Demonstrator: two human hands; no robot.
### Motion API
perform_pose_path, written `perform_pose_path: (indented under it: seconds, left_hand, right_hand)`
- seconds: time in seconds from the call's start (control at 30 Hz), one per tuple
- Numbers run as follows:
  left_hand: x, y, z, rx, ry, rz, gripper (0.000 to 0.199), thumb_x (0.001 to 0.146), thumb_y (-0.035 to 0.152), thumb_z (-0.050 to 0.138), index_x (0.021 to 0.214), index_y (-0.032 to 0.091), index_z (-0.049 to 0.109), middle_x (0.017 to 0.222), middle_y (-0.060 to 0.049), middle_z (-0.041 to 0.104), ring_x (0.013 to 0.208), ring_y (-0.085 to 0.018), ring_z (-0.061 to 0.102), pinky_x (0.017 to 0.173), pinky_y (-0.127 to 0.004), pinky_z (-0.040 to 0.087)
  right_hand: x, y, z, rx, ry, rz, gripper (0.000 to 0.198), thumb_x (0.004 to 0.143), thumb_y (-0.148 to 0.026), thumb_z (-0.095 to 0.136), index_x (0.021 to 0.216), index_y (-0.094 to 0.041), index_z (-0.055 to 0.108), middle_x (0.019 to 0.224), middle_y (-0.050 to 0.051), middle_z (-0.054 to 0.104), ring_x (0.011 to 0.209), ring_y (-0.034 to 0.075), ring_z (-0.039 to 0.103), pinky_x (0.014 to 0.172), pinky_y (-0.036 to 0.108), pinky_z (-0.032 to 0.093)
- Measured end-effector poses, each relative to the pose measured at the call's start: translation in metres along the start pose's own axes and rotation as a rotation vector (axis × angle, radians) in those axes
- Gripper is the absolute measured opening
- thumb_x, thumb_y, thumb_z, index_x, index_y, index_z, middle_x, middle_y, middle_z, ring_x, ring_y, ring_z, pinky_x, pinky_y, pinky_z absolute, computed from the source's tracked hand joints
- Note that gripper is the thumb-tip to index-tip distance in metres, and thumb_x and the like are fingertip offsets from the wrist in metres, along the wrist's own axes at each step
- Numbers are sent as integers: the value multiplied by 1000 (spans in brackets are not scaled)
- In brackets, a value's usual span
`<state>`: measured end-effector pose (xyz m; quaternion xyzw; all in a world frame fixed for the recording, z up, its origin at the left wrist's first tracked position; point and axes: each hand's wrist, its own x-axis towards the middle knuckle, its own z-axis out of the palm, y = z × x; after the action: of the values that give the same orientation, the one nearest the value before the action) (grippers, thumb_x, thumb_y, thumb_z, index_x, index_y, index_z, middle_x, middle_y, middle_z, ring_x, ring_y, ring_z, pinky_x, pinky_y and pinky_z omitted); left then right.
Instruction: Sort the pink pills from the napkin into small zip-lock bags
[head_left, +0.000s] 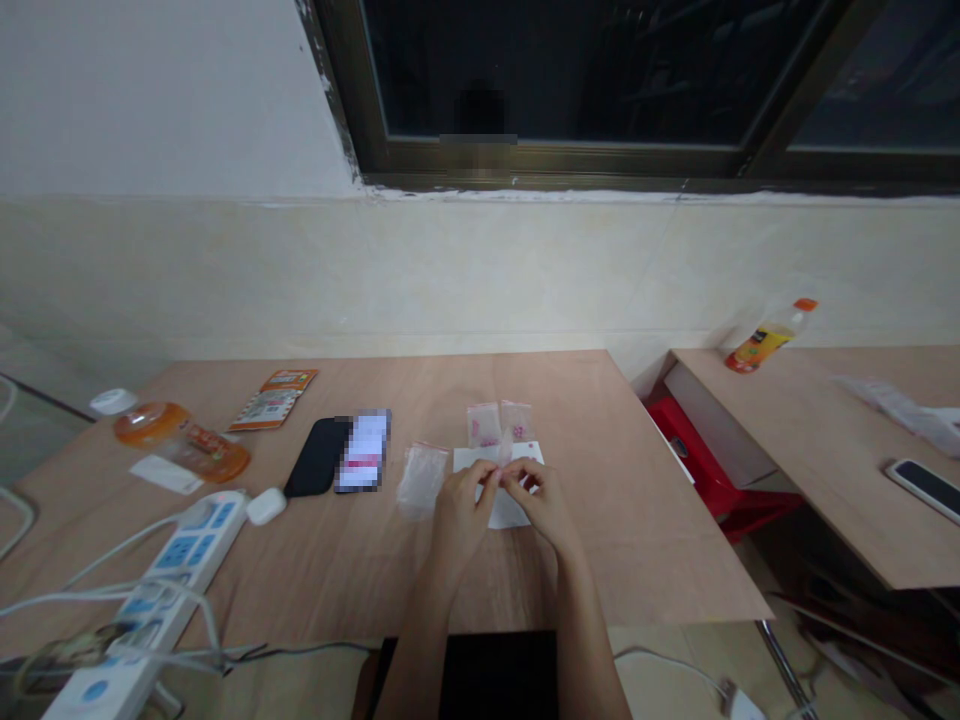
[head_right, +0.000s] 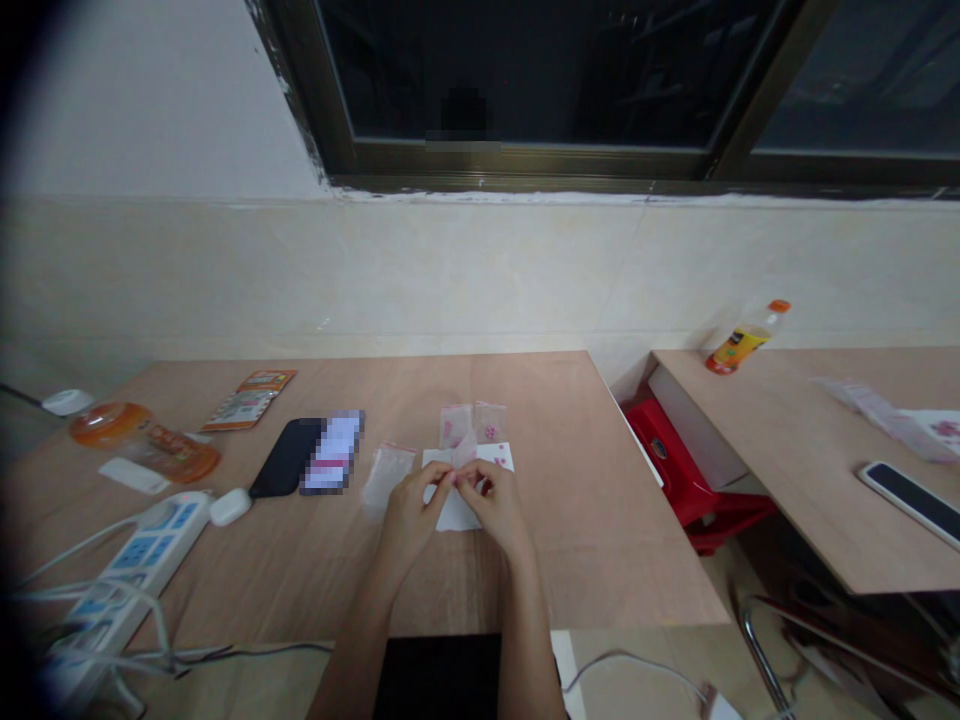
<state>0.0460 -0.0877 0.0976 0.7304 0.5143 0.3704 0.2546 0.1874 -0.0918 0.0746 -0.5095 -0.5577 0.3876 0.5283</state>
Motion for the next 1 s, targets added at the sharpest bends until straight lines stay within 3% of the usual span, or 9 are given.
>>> perform_pose_path:
  seconds: [0.37,0.63,0.87,1.0]
  left_hand:
    - [-1,0,-3,192,-22,11,22,95,27,41,84,21,60,79,-2,70,76,-19,64,69,-28,43]
    - [-2,4,-2,259,-10,33,24,95,26,37,80,20,55,71,-1,63,68,-17,60,63,-26,37]
    - [-1,4,-3,170,50,8,18,89,24,45,74,20,53,66,1,59,65,-16,56,65,-26,37]
    - [1,5,-1,12,63,-19,17,89,28,47,75,21,56,69,1,61,68,-15,58,68,-26,40]
  right_hand:
    - [1,3,4,-86,-23,0,20,84,-36,59,72,-20,62,68,-1,62,61,13,55,54,22,38]
    - [2,6,10,-162,58,-28,14,81,-29,56,71,-21,57,66,-2,60,60,14,54,55,23,38]
    - [5,7,2,-160,294,5,9,79,-26,53,73,-20,56,61,-3,56,55,12,53,54,23,39]
    - [4,1,0,-140,300,-6,12,80,-28,56,71,-20,58,60,-3,56,53,12,52,53,22,38]
